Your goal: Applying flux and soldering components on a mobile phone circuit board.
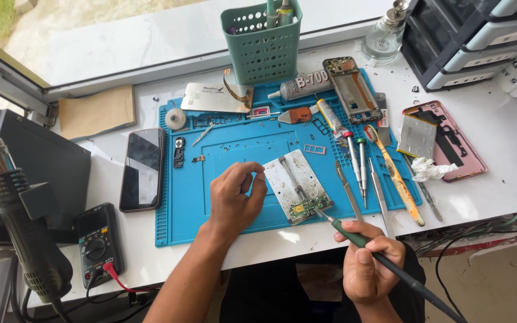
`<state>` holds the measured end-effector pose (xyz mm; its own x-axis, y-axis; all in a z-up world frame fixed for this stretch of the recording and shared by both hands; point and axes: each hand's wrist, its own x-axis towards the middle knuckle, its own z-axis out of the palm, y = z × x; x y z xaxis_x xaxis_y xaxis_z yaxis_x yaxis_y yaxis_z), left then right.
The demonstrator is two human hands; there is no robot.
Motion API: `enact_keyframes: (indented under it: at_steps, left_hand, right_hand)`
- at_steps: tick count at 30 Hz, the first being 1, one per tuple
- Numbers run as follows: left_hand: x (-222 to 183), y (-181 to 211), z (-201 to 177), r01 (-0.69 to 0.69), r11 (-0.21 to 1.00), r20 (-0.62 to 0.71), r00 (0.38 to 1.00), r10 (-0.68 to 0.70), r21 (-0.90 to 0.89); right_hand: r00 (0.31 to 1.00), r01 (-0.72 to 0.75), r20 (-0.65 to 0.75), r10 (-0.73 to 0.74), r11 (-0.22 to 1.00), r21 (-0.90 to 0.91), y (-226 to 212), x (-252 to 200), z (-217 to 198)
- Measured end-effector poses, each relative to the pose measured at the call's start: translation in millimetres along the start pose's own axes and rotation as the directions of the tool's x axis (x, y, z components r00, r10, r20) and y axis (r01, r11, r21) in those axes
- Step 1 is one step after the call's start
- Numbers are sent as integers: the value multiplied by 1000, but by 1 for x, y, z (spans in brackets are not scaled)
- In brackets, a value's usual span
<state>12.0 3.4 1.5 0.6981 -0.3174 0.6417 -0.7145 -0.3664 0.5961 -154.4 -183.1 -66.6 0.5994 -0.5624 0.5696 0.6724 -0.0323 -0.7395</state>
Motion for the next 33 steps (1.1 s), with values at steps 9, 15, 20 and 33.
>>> enact_keyframes:
  at_steps: [9,15,20,33]
  left_hand:
    - [9,-8,-4,131,991,-82,988,-134,-39]
    - [9,-20,-2,112,994,-119,987,-110,12]
    - [30,-4,-8,274,936,36,957,-288,219]
    - [119,-118,-87,411,274,-45,618,-785,870]
  right_hand:
    - [997,1,-73,-6,998,-64,-5,2,15]
    - [989,-28,-150,12,995,-101,5,-8,13]
    - [995,99,-4,-100,990,-98,10,1,6]
    - [994,110,10,-110,992,-67,6,-2,2]
